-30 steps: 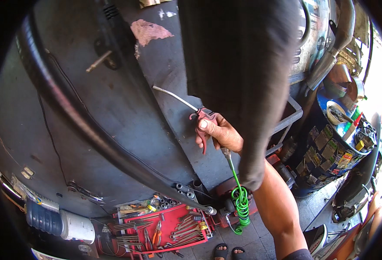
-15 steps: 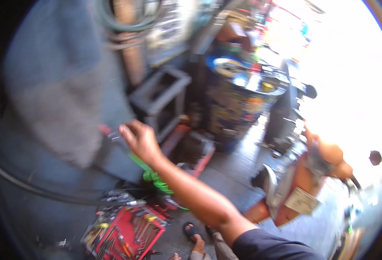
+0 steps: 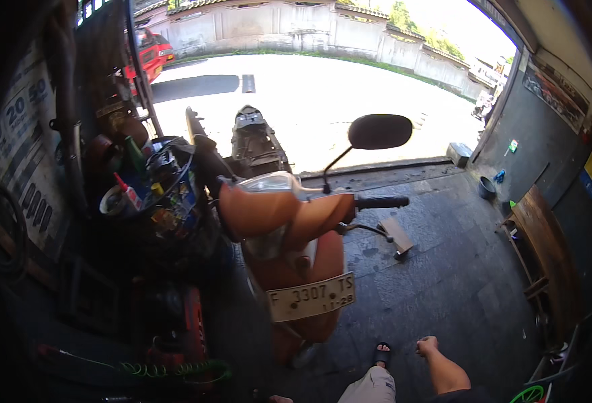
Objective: Cleaning and repairing internal motorcycle components such as a fuel pump or stator assembly.
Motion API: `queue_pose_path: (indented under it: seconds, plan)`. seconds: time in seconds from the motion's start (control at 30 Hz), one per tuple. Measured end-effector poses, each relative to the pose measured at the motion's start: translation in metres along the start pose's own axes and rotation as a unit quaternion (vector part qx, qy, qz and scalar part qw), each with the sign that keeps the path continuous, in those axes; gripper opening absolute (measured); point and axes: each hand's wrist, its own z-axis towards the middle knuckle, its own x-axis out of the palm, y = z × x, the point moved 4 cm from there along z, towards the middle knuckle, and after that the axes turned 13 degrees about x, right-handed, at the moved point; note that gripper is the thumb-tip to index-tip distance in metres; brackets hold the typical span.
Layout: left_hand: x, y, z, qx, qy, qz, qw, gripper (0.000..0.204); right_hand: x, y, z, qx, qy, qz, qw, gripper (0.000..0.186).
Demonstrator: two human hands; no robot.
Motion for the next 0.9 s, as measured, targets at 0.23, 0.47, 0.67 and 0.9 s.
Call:
queue_pose_path:
  seconds: [0.23, 0.47, 0.67, 0.9]
  plan:
    - [0.169, -0.201, -0.112, 0.086, 0.125, 0.323, 0.934, 0.07, -0.127, -0.028, 0.127, -0.026, 0.127, 0.258, 0.957, 0.009]
    - [0.323, -0.27, -0.195, 0.26, 0.227, 0.266, 0.9, 0.052, -0.125, 0.054, 0.149, 0.026, 0.26, 0.186, 0.947, 0.017]
    - [0.465, -0.337, -0.241, 0.106, 0.248, 0.051, 0.961, 0.043, -0.135, 0.232, 0.243, -0.072, 0.281, 0.151, 0.945, 0.017]
    - [0.56, -0.433, -0.187, 0.085, 0.092, 0.066, 0.99, 0.058, -0.154, 0.42, 0.325, -0.106, 0.239, 0.115, 0.958, 0.02]
